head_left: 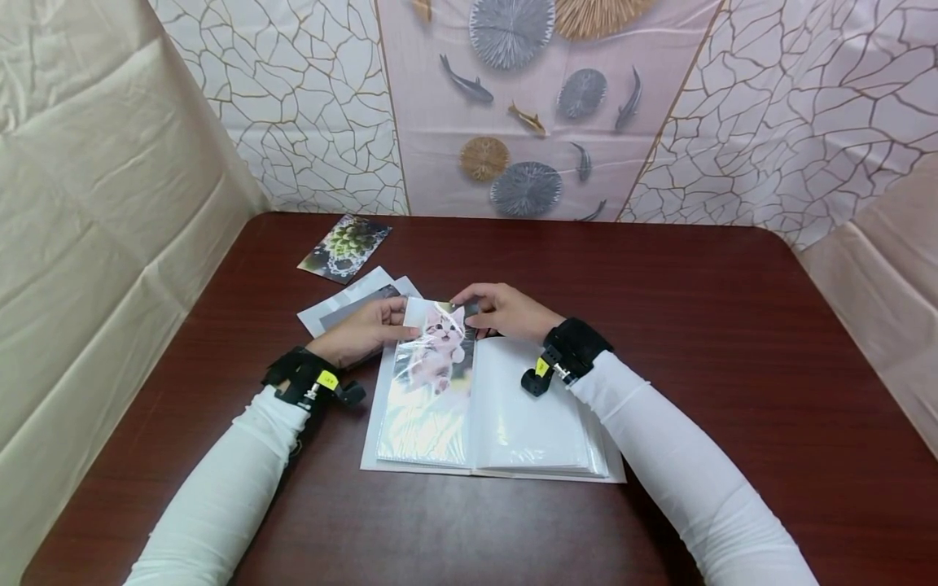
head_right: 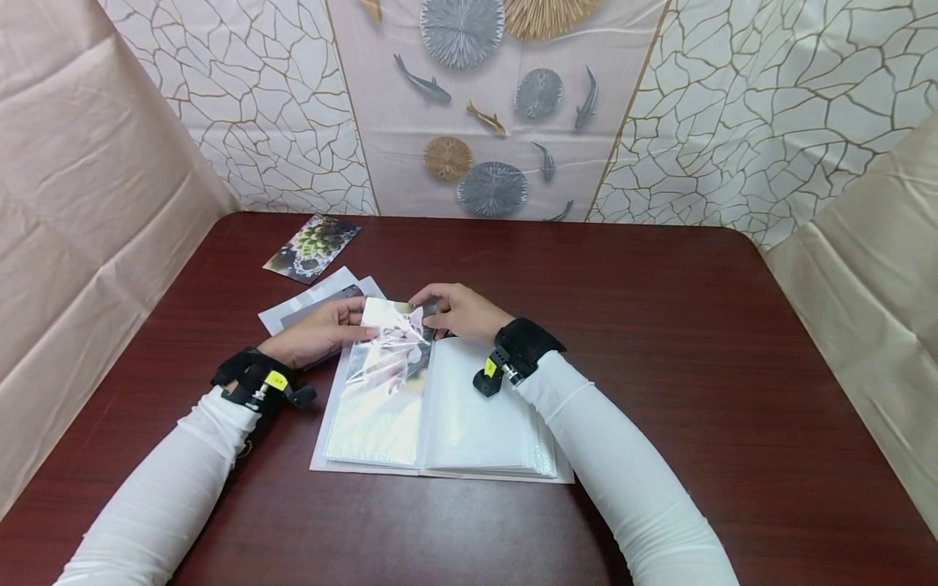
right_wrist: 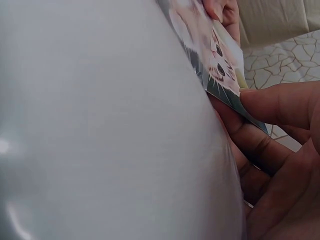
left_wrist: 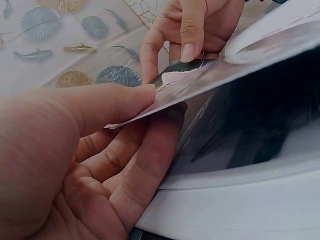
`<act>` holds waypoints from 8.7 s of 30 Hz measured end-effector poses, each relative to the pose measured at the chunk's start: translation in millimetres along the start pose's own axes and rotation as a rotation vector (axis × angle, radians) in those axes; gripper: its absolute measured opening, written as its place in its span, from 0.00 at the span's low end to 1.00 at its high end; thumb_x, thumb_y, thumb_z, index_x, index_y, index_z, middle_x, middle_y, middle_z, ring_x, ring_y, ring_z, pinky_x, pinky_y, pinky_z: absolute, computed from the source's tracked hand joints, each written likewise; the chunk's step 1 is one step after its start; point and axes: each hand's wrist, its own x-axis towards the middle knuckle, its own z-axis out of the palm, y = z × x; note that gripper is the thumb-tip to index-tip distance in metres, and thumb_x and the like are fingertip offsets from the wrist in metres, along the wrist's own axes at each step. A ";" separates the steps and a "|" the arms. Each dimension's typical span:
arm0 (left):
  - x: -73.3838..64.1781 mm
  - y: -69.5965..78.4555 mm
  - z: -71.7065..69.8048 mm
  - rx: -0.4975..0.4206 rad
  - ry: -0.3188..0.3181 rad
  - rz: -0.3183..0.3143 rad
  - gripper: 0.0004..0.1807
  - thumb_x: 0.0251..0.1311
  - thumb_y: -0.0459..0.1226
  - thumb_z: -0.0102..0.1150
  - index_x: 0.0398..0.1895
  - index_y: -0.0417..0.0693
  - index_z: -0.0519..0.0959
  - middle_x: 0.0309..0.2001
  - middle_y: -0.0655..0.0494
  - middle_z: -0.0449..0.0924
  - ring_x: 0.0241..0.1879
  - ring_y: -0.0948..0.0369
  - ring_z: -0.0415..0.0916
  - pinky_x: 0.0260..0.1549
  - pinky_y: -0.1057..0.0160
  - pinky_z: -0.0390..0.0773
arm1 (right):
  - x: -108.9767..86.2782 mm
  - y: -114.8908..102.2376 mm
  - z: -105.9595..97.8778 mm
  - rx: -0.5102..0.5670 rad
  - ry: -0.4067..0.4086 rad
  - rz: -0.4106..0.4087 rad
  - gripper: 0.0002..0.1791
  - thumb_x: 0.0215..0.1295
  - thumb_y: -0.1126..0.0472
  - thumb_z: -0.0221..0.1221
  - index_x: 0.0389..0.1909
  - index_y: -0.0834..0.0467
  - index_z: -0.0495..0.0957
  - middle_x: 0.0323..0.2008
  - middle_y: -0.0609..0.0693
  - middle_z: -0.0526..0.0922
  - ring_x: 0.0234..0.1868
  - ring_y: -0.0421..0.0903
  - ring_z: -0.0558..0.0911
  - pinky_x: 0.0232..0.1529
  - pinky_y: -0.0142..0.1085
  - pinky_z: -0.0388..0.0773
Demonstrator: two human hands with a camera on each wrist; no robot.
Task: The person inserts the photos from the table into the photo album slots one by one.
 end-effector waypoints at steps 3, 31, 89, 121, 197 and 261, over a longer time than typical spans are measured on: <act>-0.3 0.3 -0.3 0.008 -0.001 -0.001 0.28 0.70 0.29 0.58 0.70 0.38 0.64 0.49 0.48 0.86 0.45 0.62 0.85 0.43 0.65 0.84 | -0.7 -0.3 0.5 0.001 -0.008 -0.005 0.20 0.73 0.69 0.56 0.63 0.60 0.75 0.29 0.56 0.83 0.33 0.47 0.82 0.39 0.35 0.79; 0.5 -0.9 -2.5 0.049 -0.008 0.000 0.21 0.71 0.31 0.58 0.65 0.41 0.70 0.42 0.51 0.87 0.41 0.61 0.86 0.39 0.65 0.84 | -3.3 -0.5 1.1 0.008 -0.063 0.033 0.17 0.74 0.66 0.57 0.60 0.59 0.80 0.48 0.55 0.86 0.43 0.45 0.81 0.47 0.34 0.77; -0.1 -3.7 -3.2 0.220 -0.017 0.064 0.15 0.73 0.35 0.56 0.56 0.37 0.82 0.50 0.52 0.83 0.48 0.61 0.78 0.43 0.68 0.78 | -18.4 -7.9 6.7 -0.106 -0.103 -0.018 0.14 0.76 0.57 0.56 0.54 0.57 0.85 0.51 0.52 0.87 0.50 0.43 0.79 0.52 0.35 0.72; -31.3 20.8 -53.6 0.856 0.432 -0.117 0.26 0.63 0.47 0.68 0.55 0.38 0.76 0.51 0.40 0.76 0.49 0.47 0.73 0.47 0.50 0.74 | -89.8 -15.9 16.5 -0.622 0.228 0.075 0.25 0.67 0.53 0.67 0.58 0.64 0.81 0.52 0.56 0.78 0.52 0.52 0.75 0.52 0.45 0.76; -21.1 16.4 -46.0 0.400 0.438 0.139 0.15 0.72 0.33 0.57 0.59 0.40 0.78 0.46 0.44 0.76 0.22 0.65 0.72 0.24 0.66 0.79 | -96.3 -14.9 12.4 -0.590 0.271 0.104 0.18 0.66 0.52 0.67 0.50 0.58 0.83 0.47 0.54 0.80 0.50 0.52 0.73 0.55 0.48 0.68; 12.6 24.7 26.4 0.210 0.471 0.216 0.15 0.72 0.31 0.56 0.60 0.43 0.79 0.51 0.48 0.72 0.29 0.63 0.77 0.36 0.65 0.83 | -94.2 0.2 -1.1 -0.341 0.407 0.100 0.06 0.67 0.61 0.65 0.40 0.60 0.83 0.38 0.54 0.81 0.38 0.48 0.77 0.41 0.37 0.75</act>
